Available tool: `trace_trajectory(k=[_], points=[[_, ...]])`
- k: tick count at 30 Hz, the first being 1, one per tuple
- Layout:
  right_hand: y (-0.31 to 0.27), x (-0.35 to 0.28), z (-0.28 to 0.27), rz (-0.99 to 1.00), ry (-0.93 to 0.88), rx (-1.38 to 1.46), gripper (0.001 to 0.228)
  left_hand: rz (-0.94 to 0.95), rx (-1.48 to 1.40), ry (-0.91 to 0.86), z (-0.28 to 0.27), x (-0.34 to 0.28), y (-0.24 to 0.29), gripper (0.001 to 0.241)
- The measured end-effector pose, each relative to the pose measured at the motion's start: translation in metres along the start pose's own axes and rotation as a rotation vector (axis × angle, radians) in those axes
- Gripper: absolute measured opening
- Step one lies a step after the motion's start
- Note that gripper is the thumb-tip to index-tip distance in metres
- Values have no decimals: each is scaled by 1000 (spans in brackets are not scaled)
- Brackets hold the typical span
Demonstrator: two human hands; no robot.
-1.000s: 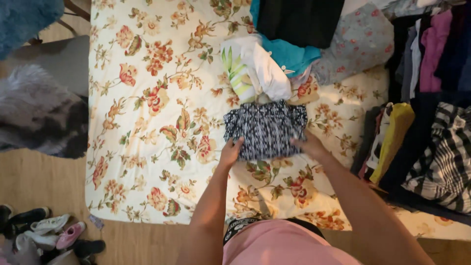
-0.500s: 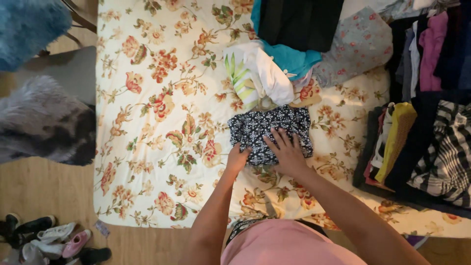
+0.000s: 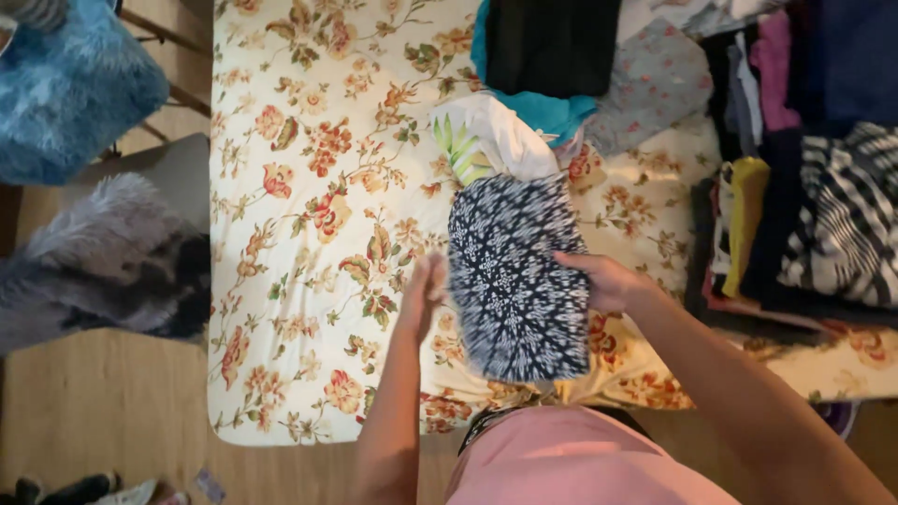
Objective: The person folds several pieces of clothing on a bed, including a dark blue garment, a checkered shirt, a patterned skirt, and a teal top. They smooth each item before folding it into a compact shape and placing it on a growing stack to the right.
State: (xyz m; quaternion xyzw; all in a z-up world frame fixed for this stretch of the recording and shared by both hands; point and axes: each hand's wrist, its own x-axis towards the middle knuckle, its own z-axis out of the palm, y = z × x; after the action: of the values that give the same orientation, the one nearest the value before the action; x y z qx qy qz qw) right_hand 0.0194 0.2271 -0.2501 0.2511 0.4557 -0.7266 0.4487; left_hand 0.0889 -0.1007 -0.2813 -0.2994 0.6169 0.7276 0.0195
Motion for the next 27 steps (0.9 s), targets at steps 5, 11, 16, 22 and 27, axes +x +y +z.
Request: trace_trajectory(k=[5, 11, 16, 22, 27], points=[[53, -25, -14, -68, 13, 178, 51, -507, -274, -318, 0, -5, -40, 96], [101, -44, -48, -208, 166, 78, 55, -565, -223, -437, 33, -27, -23, 101], [109, -93, -27, -437, 436, 57, 54, -627, -168, -520, 70, -57, -5, 105], [112, -121, -80, -572, 511, 71, 39, -693, -142, -552, 111, -96, 7, 111], [94, -159, -119, -552, 484, 179, 32, -716, -142, -554, 146, -94, -31, 115]])
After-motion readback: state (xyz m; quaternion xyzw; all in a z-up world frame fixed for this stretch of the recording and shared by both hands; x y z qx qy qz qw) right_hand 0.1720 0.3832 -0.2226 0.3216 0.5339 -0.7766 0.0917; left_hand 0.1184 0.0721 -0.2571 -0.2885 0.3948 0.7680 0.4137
